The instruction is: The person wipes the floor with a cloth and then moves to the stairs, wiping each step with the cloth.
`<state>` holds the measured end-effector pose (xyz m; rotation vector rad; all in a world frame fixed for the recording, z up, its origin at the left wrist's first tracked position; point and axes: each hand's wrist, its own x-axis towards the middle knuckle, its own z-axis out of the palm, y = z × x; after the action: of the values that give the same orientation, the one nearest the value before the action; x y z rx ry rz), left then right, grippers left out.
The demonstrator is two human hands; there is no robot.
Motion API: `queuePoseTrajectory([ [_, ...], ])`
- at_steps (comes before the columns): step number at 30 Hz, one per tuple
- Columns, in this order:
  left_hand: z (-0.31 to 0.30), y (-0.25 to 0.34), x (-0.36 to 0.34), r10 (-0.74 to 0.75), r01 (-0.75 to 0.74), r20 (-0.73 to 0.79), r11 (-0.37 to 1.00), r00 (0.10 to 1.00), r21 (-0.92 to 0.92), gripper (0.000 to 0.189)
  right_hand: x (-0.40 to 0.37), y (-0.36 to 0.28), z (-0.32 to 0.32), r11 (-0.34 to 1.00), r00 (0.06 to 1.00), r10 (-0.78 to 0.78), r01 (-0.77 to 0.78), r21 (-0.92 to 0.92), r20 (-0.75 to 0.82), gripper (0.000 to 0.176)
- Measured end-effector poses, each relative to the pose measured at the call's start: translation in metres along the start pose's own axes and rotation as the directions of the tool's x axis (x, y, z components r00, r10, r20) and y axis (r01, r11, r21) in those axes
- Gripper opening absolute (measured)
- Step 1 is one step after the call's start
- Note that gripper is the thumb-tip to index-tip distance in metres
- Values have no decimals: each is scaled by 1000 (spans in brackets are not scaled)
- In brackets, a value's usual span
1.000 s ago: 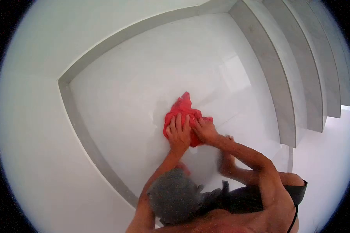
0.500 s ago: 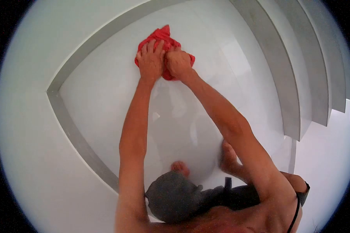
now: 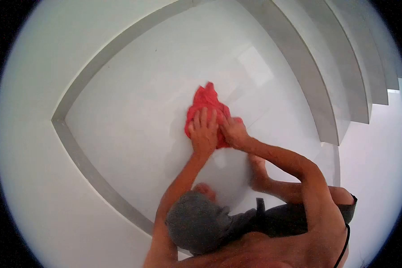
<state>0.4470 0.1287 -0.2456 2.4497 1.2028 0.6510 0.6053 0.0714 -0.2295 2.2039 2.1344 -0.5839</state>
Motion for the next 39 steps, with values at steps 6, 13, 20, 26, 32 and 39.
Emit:
queuePoseTrajectory([
  [6,20,-13,28,147,-147,-18,989,989,-24,52,9,15,-13,998,997,63,-62,-29,46,43],
  [13,53,-22,140,172,-173,-21,982,985,-69,52,115,66,-124,973,977,165,-139,-182,134,26],
  [20,56,-7,122,198,-196,75,980,977,-37,52,-2,126,-241,904,969,17,91,-418,247,33],
  [26,28,-31,139,289,-170,432,941,854,-292,57,-41,125,-155,967,957,231,-206,-153,174,46],
  [32,7,-39,160,348,-152,601,923,720,-354,55,44,69,-79,1000,971,-26,23,-17,-239,55],
  [39,31,-28,129,271,-200,347,953,898,-228,51,77,65,-36,998,905,-12,-16,-61,-425,60],
])
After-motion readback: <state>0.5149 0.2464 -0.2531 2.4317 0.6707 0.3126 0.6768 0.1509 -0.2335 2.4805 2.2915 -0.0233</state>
